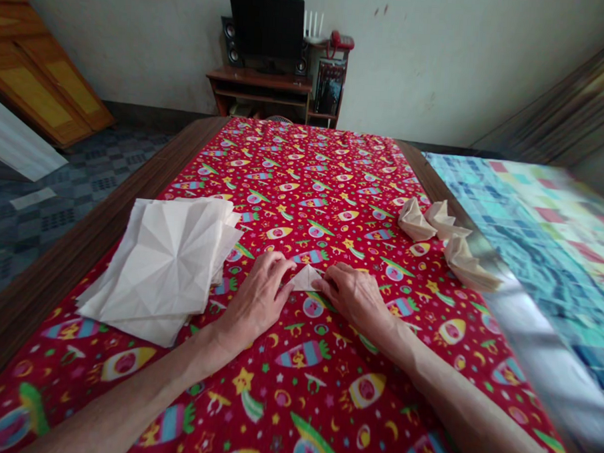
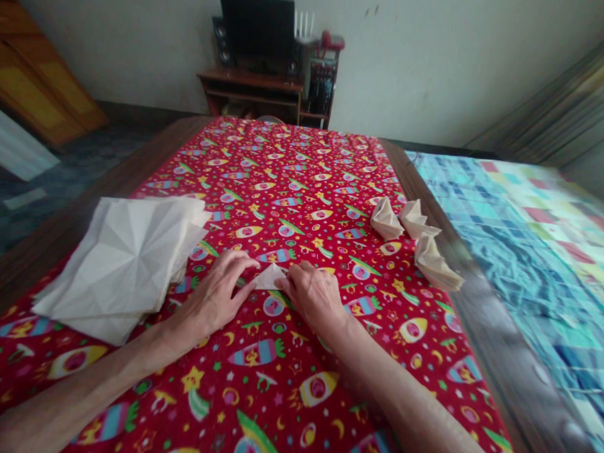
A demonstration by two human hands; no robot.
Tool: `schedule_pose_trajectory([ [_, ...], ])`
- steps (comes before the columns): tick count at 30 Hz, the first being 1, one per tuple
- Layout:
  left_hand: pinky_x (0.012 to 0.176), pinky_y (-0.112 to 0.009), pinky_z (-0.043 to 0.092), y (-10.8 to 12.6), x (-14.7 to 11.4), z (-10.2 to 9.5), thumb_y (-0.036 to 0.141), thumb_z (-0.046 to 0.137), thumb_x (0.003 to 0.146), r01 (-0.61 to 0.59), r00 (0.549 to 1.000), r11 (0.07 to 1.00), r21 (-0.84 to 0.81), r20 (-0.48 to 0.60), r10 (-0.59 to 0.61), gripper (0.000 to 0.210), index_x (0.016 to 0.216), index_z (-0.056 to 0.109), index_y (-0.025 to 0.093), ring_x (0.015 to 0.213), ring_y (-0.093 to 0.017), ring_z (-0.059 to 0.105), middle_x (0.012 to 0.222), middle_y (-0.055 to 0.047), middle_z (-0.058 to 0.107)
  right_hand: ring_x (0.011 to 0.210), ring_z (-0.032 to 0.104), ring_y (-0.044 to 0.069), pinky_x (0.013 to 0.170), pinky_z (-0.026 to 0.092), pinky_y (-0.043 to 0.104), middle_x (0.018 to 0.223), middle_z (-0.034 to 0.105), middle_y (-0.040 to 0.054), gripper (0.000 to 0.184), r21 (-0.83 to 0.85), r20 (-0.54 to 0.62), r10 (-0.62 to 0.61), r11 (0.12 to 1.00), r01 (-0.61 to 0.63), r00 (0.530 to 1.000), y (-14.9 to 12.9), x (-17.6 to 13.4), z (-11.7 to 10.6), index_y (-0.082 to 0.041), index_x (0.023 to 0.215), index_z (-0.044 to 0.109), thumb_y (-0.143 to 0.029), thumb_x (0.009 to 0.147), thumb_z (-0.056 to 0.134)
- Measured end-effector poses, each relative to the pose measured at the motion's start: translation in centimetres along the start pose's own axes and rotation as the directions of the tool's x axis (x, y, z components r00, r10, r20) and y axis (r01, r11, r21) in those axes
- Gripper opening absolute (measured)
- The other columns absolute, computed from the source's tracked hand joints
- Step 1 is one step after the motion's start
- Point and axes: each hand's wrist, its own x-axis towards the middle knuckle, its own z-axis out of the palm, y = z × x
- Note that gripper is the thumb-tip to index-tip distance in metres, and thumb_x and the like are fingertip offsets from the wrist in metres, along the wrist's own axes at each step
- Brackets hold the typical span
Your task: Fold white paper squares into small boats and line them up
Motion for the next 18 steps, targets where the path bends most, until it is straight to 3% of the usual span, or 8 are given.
schedule_pose_trajectory([
  [2,0.1,-0.039,0.042,0.5,-0.2,-0.2,0.012,0.045,0.091,-0.109,0.994,0.99,0.087,0.037,0.106,0.037,0.127,0.047,0.018,0.117,-0.023,0.046,0.127,-0.009,0.05,0.063,0.056,0.013,0.053,0.022,0.024,0.079,0.065,0.0036,0.029,-0.005,-0.011,-0.005,1.0,0.005,1.0,0.0,0.0,0.1,-0.017,0.082,0.062,-0.04,0.094,0.048],
  [6,0.112,-0.045,0.027,1.5,-0.8,-0.7,0.011,0.034,0.094,-0.333,0.934,0.922,0.199,0.206,0.293,0.046,0.14,0.036,0.017,0.135,-0.022,0.03,0.145,-0.005,0.042,0.06,0.055,0.013,0.052,0.02,0.025,0.076,0.065,0.0034,0.029,-0.022,0.008,0.009,1.0,-0.009,1.0,0.0,-0.1,0.0,-0.017,0.082,0.062,-0.038,0.095,0.046],
  [12,0.115,-0.049,0.017,2.1,-1.7,-0.7,0.024,0.035,0.096,-0.303,0.919,0.921,0.246,0.33,0.215,0.05,0.145,0.026,0.013,0.142,-0.021,0.018,0.152,-0.005,0.027,0.061,0.057,0.013,0.052,0.021,0.025,0.077,0.065,0.0034,0.029,-0.048,-0.025,0.011,0.999,-0.012,1.0,-0.2,-0.2,0.2,-0.017,0.083,0.063,-0.038,0.095,0.046],
  [18,0.116,-0.047,0.014,2.1,-1.8,-0.6,0.025,0.034,0.097,-0.281,0.916,0.933,0.224,0.353,0.191,0.05,0.145,0.026,0.015,0.143,-0.021,0.017,0.153,-0.006,0.026,0.059,0.058,0.014,0.05,0.025,0.026,0.074,0.065,0.0036,0.034,-0.11,-0.104,0.014,0.994,-0.025,0.995,-0.3,-0.3,1.0,-0.019,0.083,0.063,-0.041,0.096,0.042],
])
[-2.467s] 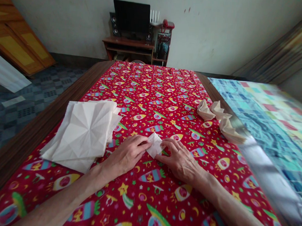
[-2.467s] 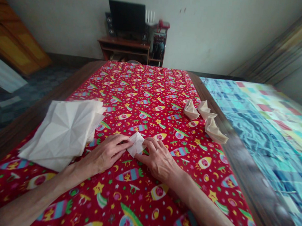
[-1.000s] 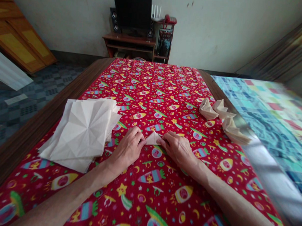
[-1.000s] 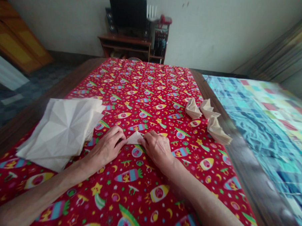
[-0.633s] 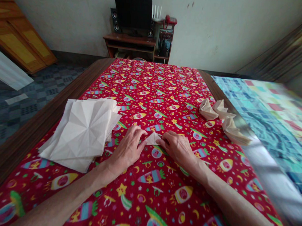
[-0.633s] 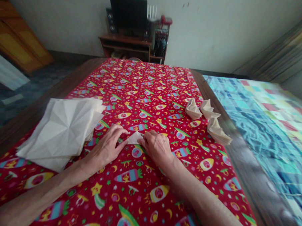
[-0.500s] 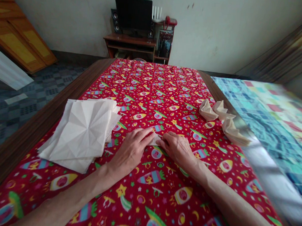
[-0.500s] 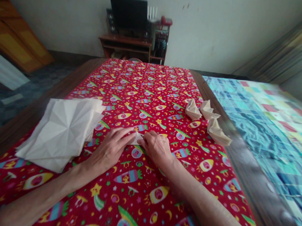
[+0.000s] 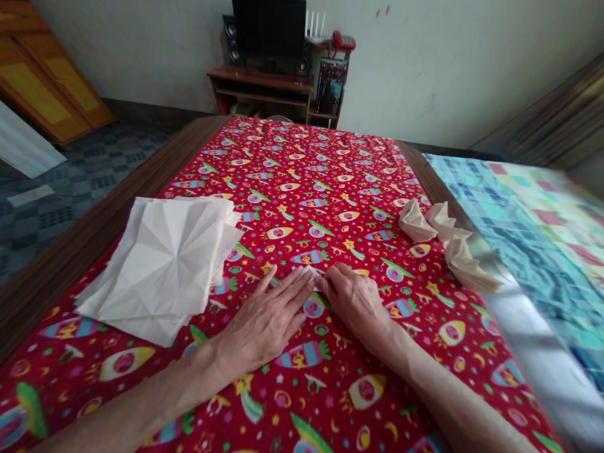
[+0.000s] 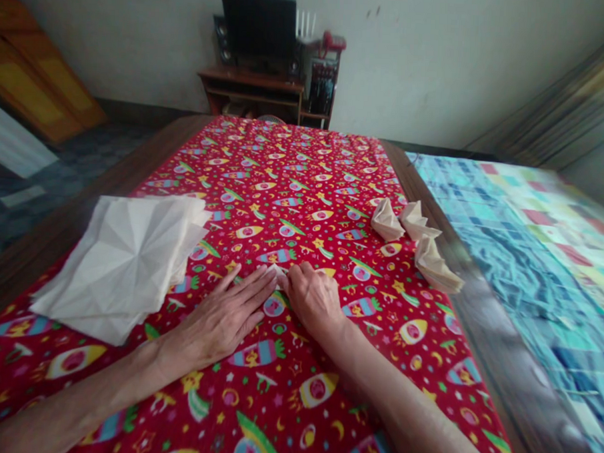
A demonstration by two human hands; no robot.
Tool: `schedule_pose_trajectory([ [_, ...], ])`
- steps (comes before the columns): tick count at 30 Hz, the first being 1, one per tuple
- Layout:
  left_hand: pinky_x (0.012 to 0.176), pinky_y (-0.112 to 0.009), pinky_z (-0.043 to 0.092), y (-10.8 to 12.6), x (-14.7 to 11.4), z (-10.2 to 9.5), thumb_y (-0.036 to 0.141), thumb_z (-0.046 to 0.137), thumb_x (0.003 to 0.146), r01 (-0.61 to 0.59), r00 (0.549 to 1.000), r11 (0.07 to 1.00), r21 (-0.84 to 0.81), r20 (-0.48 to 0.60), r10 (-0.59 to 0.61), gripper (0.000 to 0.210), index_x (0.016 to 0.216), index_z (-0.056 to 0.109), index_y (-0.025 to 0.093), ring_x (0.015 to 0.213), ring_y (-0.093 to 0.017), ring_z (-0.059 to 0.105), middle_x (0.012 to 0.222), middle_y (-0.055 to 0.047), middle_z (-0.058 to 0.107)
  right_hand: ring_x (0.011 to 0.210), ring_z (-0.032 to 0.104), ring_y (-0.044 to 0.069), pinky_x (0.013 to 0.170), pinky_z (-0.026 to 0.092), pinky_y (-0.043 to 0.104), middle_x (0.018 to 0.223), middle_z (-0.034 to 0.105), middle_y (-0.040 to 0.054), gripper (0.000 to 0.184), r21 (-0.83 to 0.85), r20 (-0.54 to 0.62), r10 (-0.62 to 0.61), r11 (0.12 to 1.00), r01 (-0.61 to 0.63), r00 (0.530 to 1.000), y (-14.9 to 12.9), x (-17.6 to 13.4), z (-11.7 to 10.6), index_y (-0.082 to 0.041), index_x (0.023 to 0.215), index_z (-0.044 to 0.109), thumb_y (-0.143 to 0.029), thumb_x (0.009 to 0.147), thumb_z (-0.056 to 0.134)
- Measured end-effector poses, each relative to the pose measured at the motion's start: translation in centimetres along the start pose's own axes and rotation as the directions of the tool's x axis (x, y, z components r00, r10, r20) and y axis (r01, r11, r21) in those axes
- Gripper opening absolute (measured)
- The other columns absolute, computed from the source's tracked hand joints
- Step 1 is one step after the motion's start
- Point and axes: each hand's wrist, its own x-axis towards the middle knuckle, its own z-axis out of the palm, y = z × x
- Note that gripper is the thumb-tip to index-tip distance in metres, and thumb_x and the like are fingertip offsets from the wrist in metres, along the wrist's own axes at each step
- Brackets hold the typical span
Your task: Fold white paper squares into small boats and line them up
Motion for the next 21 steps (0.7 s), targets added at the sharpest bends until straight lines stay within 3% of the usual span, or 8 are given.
schedule_pose_trajectory([
  [2,0.116,-0.047,0.013,-0.1,0.0,0.1,0.025,0.033,0.097,0.001,1.0,1.0,-0.014,-0.004,-0.001,0.05,0.145,0.025,0.016,0.143,-0.02,0.018,0.153,-0.006,0.026,0.06,0.059,0.016,0.049,0.029,0.025,0.076,0.066,0.0048,0.03,-0.021,-0.055,-0.011,1.0,0.009,0.998,0.0,-0.5,0.1,-0.018,0.086,0.063,-0.035,0.096,0.042],
  [4,0.116,-0.047,0.014,-0.1,0.0,0.2,0.026,0.033,0.097,0.0,1.0,1.0,-0.03,-0.006,0.0,0.05,0.146,0.024,0.017,0.142,-0.02,0.019,0.152,-0.006,0.027,0.071,0.062,0.019,0.055,0.04,0.026,0.088,0.068,0.0089,0.026,-0.03,-0.131,-0.105,0.994,0.102,0.986,0.0,-1.3,0.2,-0.016,0.098,0.064,-0.025,0.096,0.04],
  [6,0.115,-0.048,0.016,-0.1,0.0,0.2,0.028,0.033,0.097,0.001,1.0,0.999,-0.051,-0.008,-0.002,0.05,0.145,0.025,0.018,0.142,-0.02,0.02,0.152,-0.006,0.028,0.098,0.061,0.023,0.075,0.049,0.032,0.112,0.065,0.014,0.033,-0.02,-0.216,-0.285,0.958,0.287,0.934,0.1,-2.3,0.2,-0.012,0.118,0.059,-0.017,0.095,0.036],
  [9,0.114,-0.049,0.02,-0.1,0.0,0.0,0.028,0.035,0.097,0.011,1.0,0.997,-0.076,-0.024,-0.013,0.048,0.144,0.029,0.018,0.142,-0.021,0.021,0.152,-0.007,0.029,0.128,0.044,0.024,0.102,0.042,0.044,0.136,0.051,0.0147,0.046,0.021,-0.233,-0.452,0.883,0.469,0.861,0.2,-3.7,0.4,-0.01,0.136,0.044,-0.01,0.092,0.031],
  [14,0.115,-0.047,0.019,-0.1,-0.1,-0.3,0.028,0.036,0.096,0.017,1.0,0.997,-0.077,-0.023,-0.019,0.049,0.144,0.03,0.017,0.142,-0.02,0.021,0.152,-0.007,0.029,0.139,0.026,0.024,0.109,0.035,0.046,0.147,0.034,0.0169,0.058,0.053,-0.119,-0.49,0.865,0.498,0.863,0.6,-4.5,0.6,-0.005,0.146,0.024,-0.005,0.088,0.03],
  [21,0.116,-0.048,0.018,-0.7,-0.9,-0.5,0.027,0.037,0.096,0.035,0.999,0.998,-0.052,-0.03,-0.036,0.047,0.142,0.034,0.017,0.14,-0.021,0.026,0.15,-0.005,0.033,0.137,0.029,0.025,0.11,0.032,0.049,0.144,0.039,0.0165,0.052,0.017,-0.088,-0.499,0.865,0.502,0.862,1.0,-4.4,0.6,-0.003,0.143,0.029,-0.007,0.092,0.029],
])
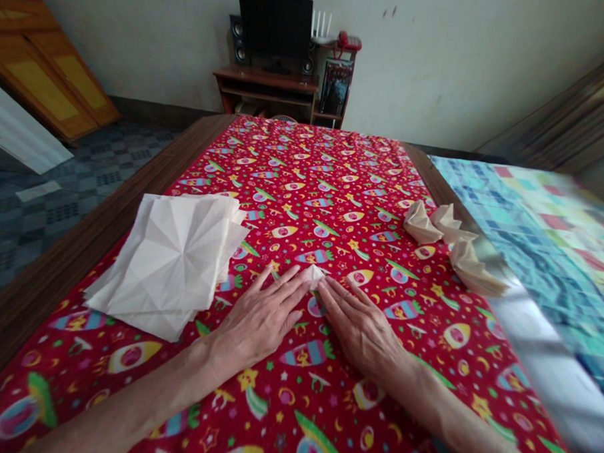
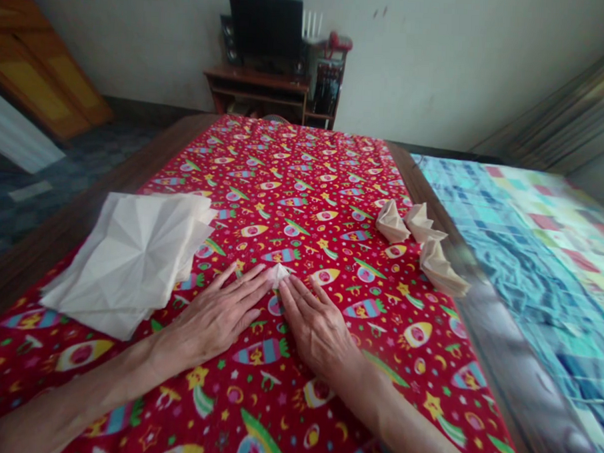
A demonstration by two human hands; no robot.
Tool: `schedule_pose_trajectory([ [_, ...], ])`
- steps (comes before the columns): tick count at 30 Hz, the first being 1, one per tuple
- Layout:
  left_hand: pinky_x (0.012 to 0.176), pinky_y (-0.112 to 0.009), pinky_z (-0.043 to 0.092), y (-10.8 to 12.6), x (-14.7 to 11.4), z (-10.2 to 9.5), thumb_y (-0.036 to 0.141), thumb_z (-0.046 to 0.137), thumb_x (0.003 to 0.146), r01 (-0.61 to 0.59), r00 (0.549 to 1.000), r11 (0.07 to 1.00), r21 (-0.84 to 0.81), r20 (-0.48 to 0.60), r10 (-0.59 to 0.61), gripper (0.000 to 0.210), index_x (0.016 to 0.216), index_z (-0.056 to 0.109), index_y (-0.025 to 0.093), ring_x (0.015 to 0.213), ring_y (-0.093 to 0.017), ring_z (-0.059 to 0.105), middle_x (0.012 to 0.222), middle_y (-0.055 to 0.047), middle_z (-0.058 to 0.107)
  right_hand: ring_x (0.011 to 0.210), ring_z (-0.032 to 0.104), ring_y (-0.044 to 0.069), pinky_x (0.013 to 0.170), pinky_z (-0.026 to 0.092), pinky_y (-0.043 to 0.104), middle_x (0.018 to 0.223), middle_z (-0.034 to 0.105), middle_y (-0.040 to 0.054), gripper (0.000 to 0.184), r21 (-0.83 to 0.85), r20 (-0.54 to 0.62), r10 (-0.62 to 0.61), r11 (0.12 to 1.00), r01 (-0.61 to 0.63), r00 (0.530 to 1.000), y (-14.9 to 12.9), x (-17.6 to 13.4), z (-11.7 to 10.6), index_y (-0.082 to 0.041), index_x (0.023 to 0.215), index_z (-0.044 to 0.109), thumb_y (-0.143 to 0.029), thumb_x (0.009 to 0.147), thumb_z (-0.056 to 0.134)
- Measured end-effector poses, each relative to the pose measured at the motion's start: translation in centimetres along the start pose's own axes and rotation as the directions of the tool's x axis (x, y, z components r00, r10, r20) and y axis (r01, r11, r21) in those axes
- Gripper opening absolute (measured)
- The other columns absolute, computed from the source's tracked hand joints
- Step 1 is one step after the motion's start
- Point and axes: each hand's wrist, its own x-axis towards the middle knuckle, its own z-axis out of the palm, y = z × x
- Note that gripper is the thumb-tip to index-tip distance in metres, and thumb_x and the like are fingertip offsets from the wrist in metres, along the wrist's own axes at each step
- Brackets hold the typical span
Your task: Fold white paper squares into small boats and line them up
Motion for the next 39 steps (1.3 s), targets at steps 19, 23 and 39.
schedule_pose_trajectory([
  [19,0.106,-0.048,0.037,-1.2,-1.4,-0.4,0.021,0.041,0.094,0.06,0.988,0.998,0.033,-0.142,-0.055,0.034,0.125,0.055,0.017,0.128,-0.025,0.045,0.134,-0.008,0.054,0.118,0.055,0.021,0.104,0.037,0.046,0.122,0.062,0.014,0.041,0.025,-0.148,0.079,0.997,-0.076,0.986,0.6,-0.1,-0.4,-0.012,0.129,0.05,-0.009,0.09,0.035],
  [23,0.093,-0.036,0.048,-1.1,0.2,-0.3,0.016,0.04,0.095,0.049,0.976,0.995,-0.084,-0.209,-0.065,0.025,0.106,0.063,0.013,0.106,-0.02,0.058,0.111,-0.009,0.066,0.087,0.062,0.019,0.088,0.042,0.039,0.091,0.07,0.0083,0.024,-0.037,-0.075,0.079,0.996,-0.082,0.994,0.6,1.9,-1.1,-0.015,0.103,0.062,-0.016,0.095,0.039],
  [39,0.083,-0.038,0.049,-1.2,2.6,0.8,0.023,0.057,0.086,0.188,0.948,0.943,-0.275,-0.201,-0.248,0.017,0.102,0.054,0.018,0.095,-0.023,0.056,0.098,-0.007,0.058,0.074,0.052,0.015,0.065,0.039,0.026,0.083,0.06,0.0046,0.02,-0.043,-0.059,0.095,0.994,-0.098,0.994,2.2,4.0,-0.6,-0.018,0.099,0.061,-0.029,0.096,0.044],
])
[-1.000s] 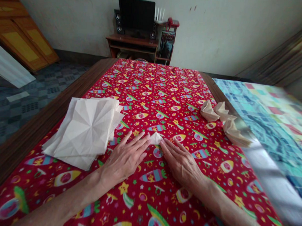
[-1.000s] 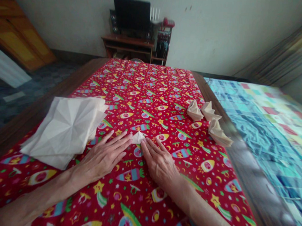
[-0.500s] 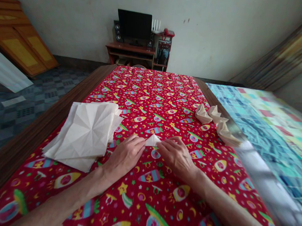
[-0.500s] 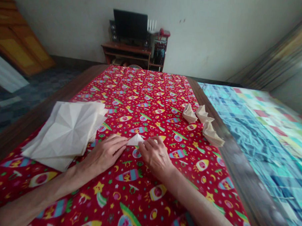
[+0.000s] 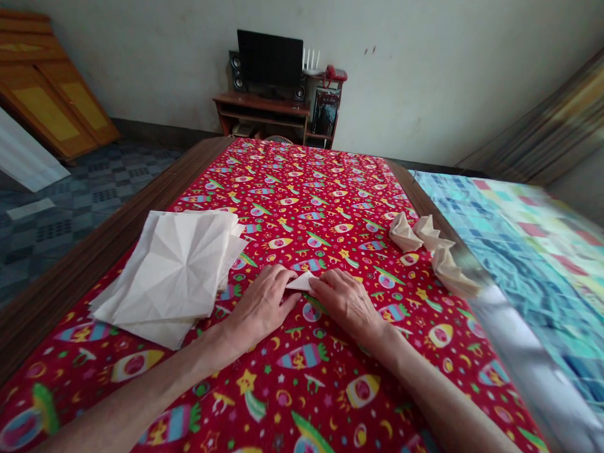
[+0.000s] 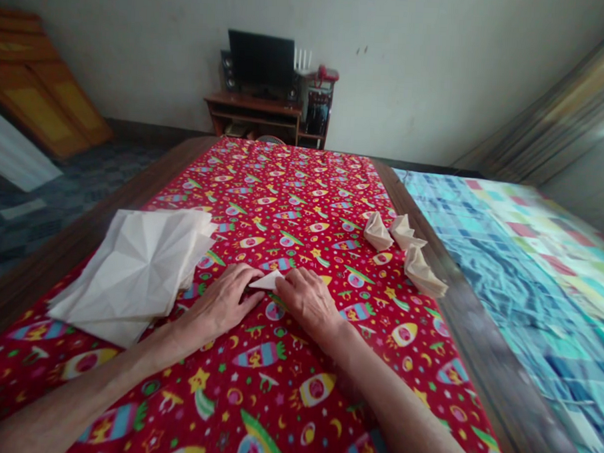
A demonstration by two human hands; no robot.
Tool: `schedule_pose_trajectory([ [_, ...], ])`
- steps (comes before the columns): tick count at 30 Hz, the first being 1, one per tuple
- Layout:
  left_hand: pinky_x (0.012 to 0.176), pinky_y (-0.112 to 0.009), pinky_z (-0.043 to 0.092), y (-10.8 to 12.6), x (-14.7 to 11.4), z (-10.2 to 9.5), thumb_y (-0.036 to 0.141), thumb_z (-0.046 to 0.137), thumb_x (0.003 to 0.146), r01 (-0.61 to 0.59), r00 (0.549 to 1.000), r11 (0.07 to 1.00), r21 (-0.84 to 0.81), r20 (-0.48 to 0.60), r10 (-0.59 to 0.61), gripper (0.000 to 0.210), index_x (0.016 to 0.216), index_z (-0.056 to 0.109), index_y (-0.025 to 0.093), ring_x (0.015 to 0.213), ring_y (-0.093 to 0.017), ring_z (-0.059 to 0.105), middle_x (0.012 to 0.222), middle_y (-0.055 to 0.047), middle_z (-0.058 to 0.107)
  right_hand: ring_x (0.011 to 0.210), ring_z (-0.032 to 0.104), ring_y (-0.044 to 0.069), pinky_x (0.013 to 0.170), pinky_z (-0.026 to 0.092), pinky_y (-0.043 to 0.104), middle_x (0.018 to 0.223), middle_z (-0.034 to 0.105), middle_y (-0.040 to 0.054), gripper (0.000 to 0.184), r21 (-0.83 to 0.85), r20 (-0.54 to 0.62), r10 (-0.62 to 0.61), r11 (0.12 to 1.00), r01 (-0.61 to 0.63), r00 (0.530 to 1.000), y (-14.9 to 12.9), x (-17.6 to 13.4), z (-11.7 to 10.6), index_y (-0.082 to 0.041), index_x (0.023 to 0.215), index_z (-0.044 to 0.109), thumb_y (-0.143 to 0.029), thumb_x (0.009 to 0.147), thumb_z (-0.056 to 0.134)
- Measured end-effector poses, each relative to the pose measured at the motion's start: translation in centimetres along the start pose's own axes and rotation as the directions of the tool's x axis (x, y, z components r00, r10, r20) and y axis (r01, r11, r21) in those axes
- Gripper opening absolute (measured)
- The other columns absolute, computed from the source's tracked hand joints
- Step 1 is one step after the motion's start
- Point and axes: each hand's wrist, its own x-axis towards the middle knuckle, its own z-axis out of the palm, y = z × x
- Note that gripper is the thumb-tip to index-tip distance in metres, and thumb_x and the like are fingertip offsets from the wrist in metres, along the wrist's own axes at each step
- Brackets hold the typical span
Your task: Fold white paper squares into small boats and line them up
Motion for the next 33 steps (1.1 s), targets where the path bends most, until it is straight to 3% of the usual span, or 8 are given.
schedule_pose_trajectory([
  [5,0.076,-0.032,0.051,0.1,0.4,0.4,0.016,0.058,0.084,0.044,0.998,0.995,-0.089,-0.033,-0.047,0.013,0.096,0.056,0.018,0.085,-0.019,0.059,0.09,-0.004,0.061,0.076,0.054,0.016,0.066,0.041,0.027,0.087,0.061,0.0051,0.018,0.023,0.004,-0.041,0.999,0.041,0.999,0.5,-0.1,0.1,-0.017,0.102,0.059,-0.026,0.096,0.045],
  [10,0.071,-0.029,0.05,0.3,0.9,0.2,0.017,0.06,0.083,0.064,0.994,0.974,-0.217,-0.073,-0.082,0.009,0.091,0.058,0.018,0.077,-0.016,0.06,0.085,-0.003,0.062,0.074,0.053,0.017,0.066,0.039,0.028,0.084,0.061,0.0049,0.014,-0.084,0.001,-0.058,0.995,0.058,0.998,0.1,0.0,0.1,-0.016,0.103,0.058,-0.019,0.093,0.048],
  [16,0.077,-0.031,0.05,1.2,1.5,0.8,0.019,0.058,0.084,0.043,0.98,0.962,-0.271,-0.176,-0.093,0.012,0.096,0.055,0.018,0.085,-0.017,0.059,0.091,-0.004,0.06,0.063,0.049,0.014,0.059,0.031,0.028,0.071,0.058,0.0011,0.017,-0.141,-0.165,0.034,0.988,-0.058,0.986,-0.9,0.6,0.3,-0.018,0.082,0.059,-0.022,0.094,0.047],
  [21,0.08,-0.034,0.051,2.0,1.9,2.0,0.023,0.053,0.087,0.078,0.953,0.937,-0.339,-0.249,-0.17,0.036,0.121,0.042,0.017,0.093,-0.019,0.06,0.102,-0.008,0.06,0.061,0.051,0.013,0.056,0.03,0.027,0.069,0.058,0.0013,0.019,0.01,-0.299,0.168,0.985,-0.173,0.939,-1.6,0.7,0.7,-0.017,0.078,0.058,-0.023,0.093,0.047],
  [29,0.073,-0.029,0.05,1.7,2.4,1.8,0.011,0.056,0.079,0.086,0.965,0.96,-0.268,-0.218,-0.147,0.037,0.114,0.046,0.018,0.075,-0.015,0.058,0.078,0.001,0.056,0.059,0.051,0.011,0.058,0.035,0.022,0.069,0.057,-0.0003,0.012,0.331,-0.257,0.377,0.899,-0.285,0.89,-1.8,0.0,1.2,-0.018,0.083,0.051,-0.024,0.092,0.046],
  [33,0.071,-0.029,0.05,1.8,2.3,2.0,0.013,0.056,0.08,0.101,0.97,0.956,-0.275,-0.186,-0.156,0.031,0.11,0.046,0.018,0.075,-0.016,0.059,0.08,0.0,0.058,0.059,0.051,0.011,0.06,0.035,0.023,0.069,0.057,-0.0012,0.012,0.325,-0.233,0.371,0.901,-0.288,0.899,-2.1,-0.2,1.3,-0.019,0.083,0.05,-0.025,0.092,0.045],
])
